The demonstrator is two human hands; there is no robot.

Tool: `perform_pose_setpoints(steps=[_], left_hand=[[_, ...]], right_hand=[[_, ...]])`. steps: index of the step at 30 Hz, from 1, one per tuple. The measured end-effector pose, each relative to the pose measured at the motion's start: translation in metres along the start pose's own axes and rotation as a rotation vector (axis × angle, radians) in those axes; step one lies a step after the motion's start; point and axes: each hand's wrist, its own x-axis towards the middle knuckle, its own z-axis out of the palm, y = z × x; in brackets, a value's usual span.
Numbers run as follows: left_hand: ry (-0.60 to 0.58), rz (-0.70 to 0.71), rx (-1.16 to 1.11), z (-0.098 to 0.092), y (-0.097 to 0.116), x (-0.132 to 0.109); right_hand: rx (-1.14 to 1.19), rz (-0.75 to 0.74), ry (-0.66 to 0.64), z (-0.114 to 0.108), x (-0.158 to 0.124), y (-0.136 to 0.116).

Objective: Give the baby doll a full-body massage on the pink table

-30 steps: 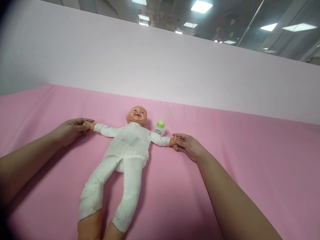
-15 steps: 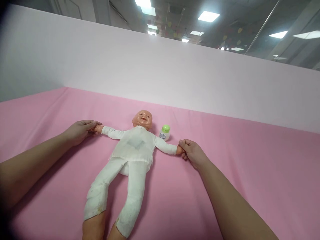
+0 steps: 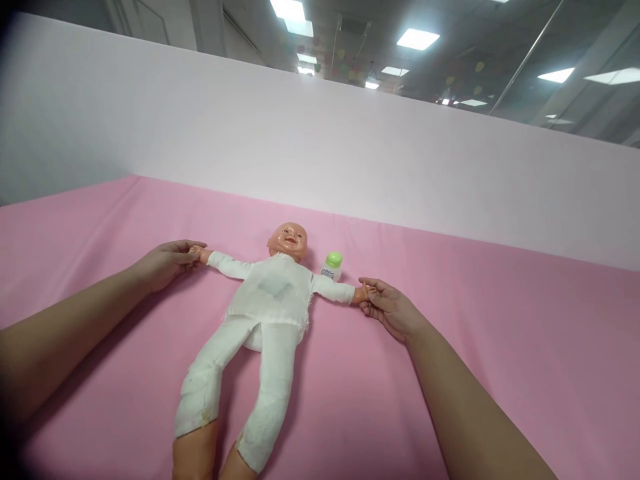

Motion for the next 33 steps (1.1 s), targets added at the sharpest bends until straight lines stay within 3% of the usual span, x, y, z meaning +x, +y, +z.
perform_pose_setpoints(steps=[10,21,27,33], left_hand=[[0.022,0.051,0.099,-0.004,-0.011,0.008],[0.073,0.04,0.18,-0.008,-0.018,0.015],[0.101,0.037,0.111,-0.007,-0.015,0.013],[0.053,0.019,0.008,-0.003,-0.006,0.006]], right_hand=[[-0.104,-0.024,-0.02,0.003,0.001,0.0],[-0.141,-0.053,0.158,0.009,0.009,0.007],[-0.106,-0.056,0.254,0.008,0.015,0.011],[-0.062,-0.04,0.236,0.009,0.013,0.008]])
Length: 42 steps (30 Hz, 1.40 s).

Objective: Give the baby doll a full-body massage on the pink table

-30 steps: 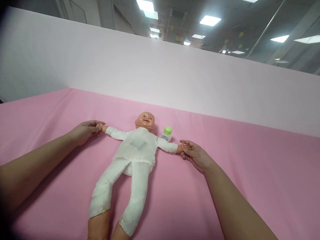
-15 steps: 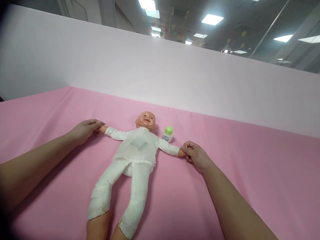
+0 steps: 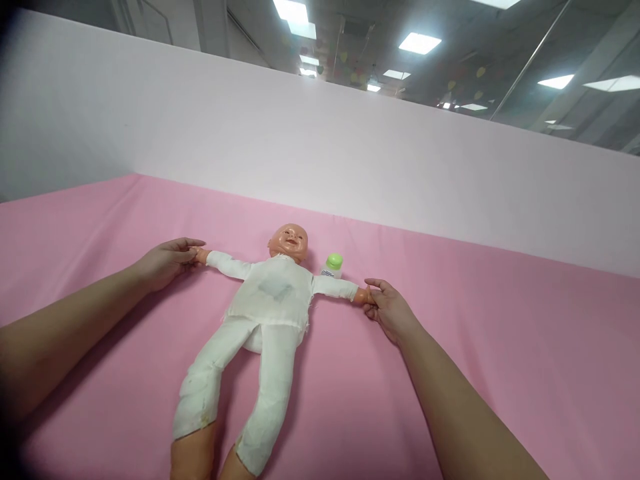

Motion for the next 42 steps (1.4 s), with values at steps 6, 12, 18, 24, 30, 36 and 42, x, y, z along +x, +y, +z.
perform_pose_setpoints(steps=[6,12,18,24,30,36,42], left_hand=[[-0.039,-0.025,-0.015,0.003,0.004,-0.003],[-0.048,-0.006,0.058,0.002,0.004,-0.004],[-0.006,0.015,0.13,0.002,0.0,-0.001],[0.014,0.021,0.172,0.004,0.0,0.0],[0.022,0.006,0.195,0.002,-0.002,0.002],[-0.017,-0.023,0.126,-0.001,0.0,0.002],[-0.088,-0.014,0.082,-0.002,0.0,-0.001]], right_hand=[[0.036,0.042,-0.177,-0.009,-0.004,-0.004],[-0.064,0.005,-0.241,-0.008,-0.006,-0.008],[-0.099,-0.038,-0.194,-0.001,-0.009,-0.009],[-0.167,-0.08,-0.052,0.006,-0.003,0.002],[-0.184,-0.098,0.045,0.007,0.002,0.006],[-0.156,-0.049,0.052,0.009,-0.001,-0.001],[-0.112,-0.016,-0.012,0.008,-0.005,-0.004]])
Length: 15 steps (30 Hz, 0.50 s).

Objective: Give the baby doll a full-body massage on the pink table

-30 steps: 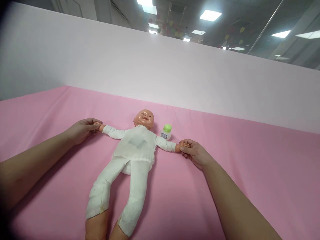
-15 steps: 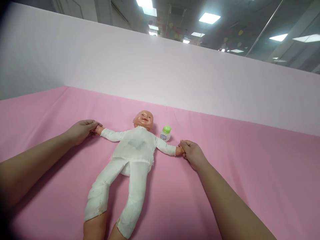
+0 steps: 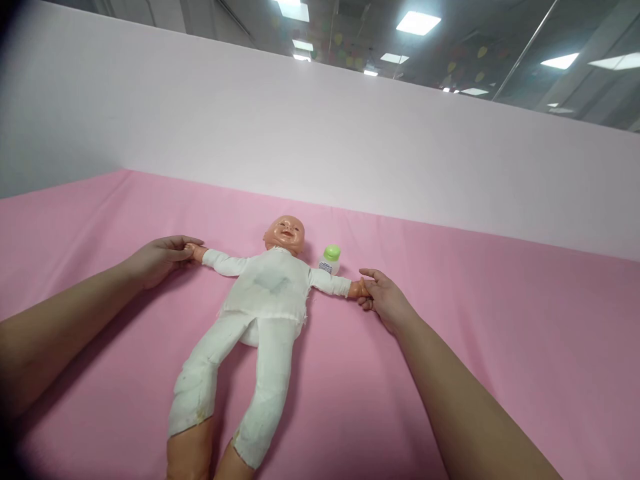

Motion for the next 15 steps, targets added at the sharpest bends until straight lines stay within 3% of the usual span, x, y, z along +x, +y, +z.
perform_pose_setpoints(steps=[5,8,11,15], left_hand=[[-0.055,0.016,0.033,-0.003,-0.001,0.0],[-0.011,0.022,-0.019,0.002,0.005,-0.005],[-0.015,0.06,-0.171,0.019,0.014,-0.017],[-0.206,0.062,-0.192,0.049,0.016,-0.032]], right_hand=[[0.059,0.005,-0.071,-0.004,-0.001,0.001],[0.066,-0.025,-0.098,-0.005,0.0,0.002],[0.092,-0.111,-0.051,0.001,-0.001,0.002],[0.203,-0.272,-0.016,0.021,-0.007,0.001]])
